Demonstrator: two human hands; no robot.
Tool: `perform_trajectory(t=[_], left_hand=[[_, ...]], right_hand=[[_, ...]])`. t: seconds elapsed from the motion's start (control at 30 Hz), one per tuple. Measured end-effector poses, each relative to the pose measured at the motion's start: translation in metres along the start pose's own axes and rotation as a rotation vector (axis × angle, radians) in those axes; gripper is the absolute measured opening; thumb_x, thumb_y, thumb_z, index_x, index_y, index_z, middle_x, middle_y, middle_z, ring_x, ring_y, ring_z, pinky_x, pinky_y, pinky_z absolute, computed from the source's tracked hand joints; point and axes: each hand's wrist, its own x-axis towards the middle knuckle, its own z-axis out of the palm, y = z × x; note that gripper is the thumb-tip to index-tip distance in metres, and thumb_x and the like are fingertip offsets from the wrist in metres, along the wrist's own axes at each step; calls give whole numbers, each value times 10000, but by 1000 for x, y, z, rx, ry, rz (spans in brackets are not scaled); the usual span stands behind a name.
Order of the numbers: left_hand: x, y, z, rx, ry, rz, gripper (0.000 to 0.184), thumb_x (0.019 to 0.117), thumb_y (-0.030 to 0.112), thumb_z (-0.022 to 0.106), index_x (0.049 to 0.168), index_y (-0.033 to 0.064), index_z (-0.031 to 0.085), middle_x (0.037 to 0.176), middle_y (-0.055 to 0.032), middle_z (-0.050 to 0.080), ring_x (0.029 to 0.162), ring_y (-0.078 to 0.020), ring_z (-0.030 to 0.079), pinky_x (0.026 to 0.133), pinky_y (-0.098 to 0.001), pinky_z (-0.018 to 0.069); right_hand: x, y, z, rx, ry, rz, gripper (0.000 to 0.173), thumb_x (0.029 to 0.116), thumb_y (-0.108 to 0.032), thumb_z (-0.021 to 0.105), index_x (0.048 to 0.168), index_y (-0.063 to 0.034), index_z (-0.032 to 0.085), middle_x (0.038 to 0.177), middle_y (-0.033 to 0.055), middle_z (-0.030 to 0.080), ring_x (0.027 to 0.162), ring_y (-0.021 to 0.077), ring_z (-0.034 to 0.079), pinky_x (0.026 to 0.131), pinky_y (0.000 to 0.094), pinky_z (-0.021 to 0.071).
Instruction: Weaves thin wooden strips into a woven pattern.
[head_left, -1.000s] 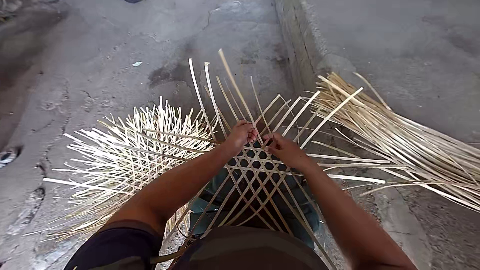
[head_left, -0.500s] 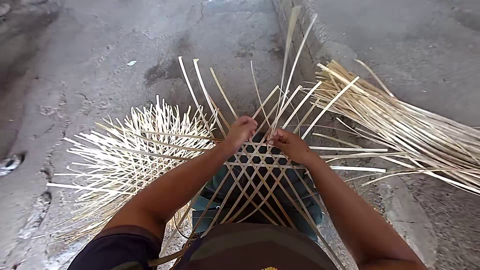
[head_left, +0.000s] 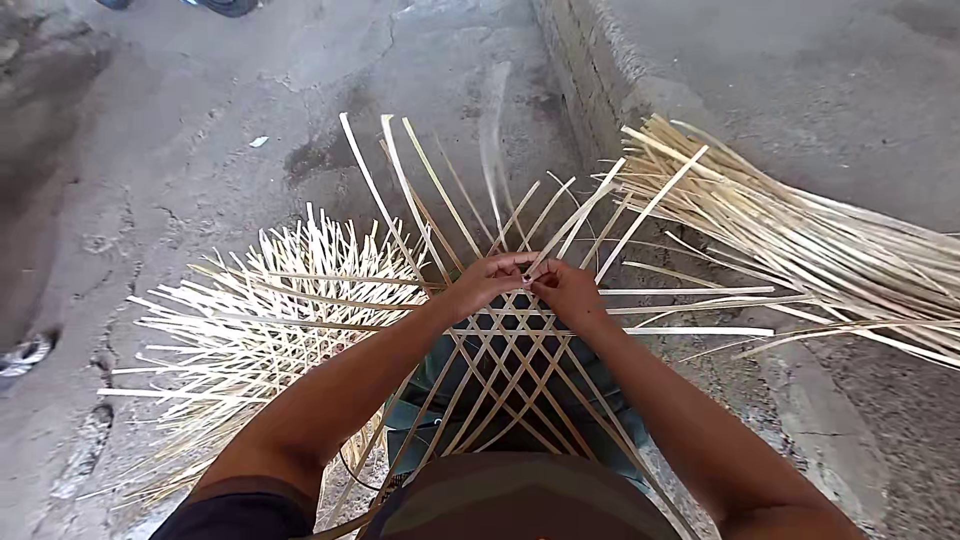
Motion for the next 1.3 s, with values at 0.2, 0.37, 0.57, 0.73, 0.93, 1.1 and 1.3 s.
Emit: perform_trajectory(t=[0.2, 0.37, 0.57, 0.73, 0.93, 1.1, 1.3], left_hand=[[-18, -15, -14, -274, 347, -18, 252, 1081, 185, 455, 1298, 87, 537, 1004, -57, 662, 790, -136, 660, 718, -299, 570], [-6, -16, -20, -611, 572, -277, 144, 1110, 163, 389, 1184, 69, 470, 801, -43, 628, 630, -108, 626, 604, -236, 540], [9, 4, -17, 282, 113, -391, 285, 1095, 153, 438, 1214, 24, 664, 936, -102, 637, 723, -167, 573, 694, -358, 502], [3, 5, -22, -51, 80, -339, 314, 1091, 344, 468, 1153, 74, 616, 917, -7, 564, 733, -80, 542, 698, -253, 486], [-31, -2, -20, -39, 87, -20, 378, 1034, 198, 582, 1407, 146, 620, 992, -60, 659, 788, -135, 606, 724, -285, 523], [-49, 3, -19, -132, 419, 0, 335, 1071, 200, 480, 1379, 124, 587, 1096, -62, 661, 824, -142, 650, 750, -314, 571], [-35, -36, -23, -395, 729, -202, 173, 1121, 191, 361, 1235, 83, 434, 859, -37, 612, 645, -117, 609, 658, -287, 555]], right_hand=[[0, -25, 12, -326, 46, -153, 270, 870, -55, 750, 1127, -30, 671, 1147, 209, 643, 1035, 396, 656, 860, 593, 556], [12, -47, 19, -294, -282, -170, 345, 1010, -118, 602, 1347, -56, 638, 1169, 171, 705, 1078, 344, 684, 954, 579, 528], [22, -25, 1, 56, -397, -146, 189, 1051, -140, 579, 1205, -41, 628, 1039, 115, 700, 832, 196, 689, 759, 395, 588], [15, -9, 2, 161, -339, -161, 136, 1049, -132, 578, 1139, -43, 629, 965, 70, 711, 756, 145, 677, 706, 337, 579], [9, -26, 22, 29, -56, -36, 224, 916, -179, 784, 1021, -16, 672, 909, 136, 698, 789, 256, 689, 744, 483, 586], [8, -47, 33, -257, -75, -176, 217, 911, -57, 722, 1119, -33, 664, 1149, 197, 636, 979, 375, 671, 819, 571, 580], [27, -61, 35, -163, -358, -227, 306, 1005, -91, 608, 1306, -79, 661, 1114, 151, 688, 983, 295, 678, 892, 511, 556]])
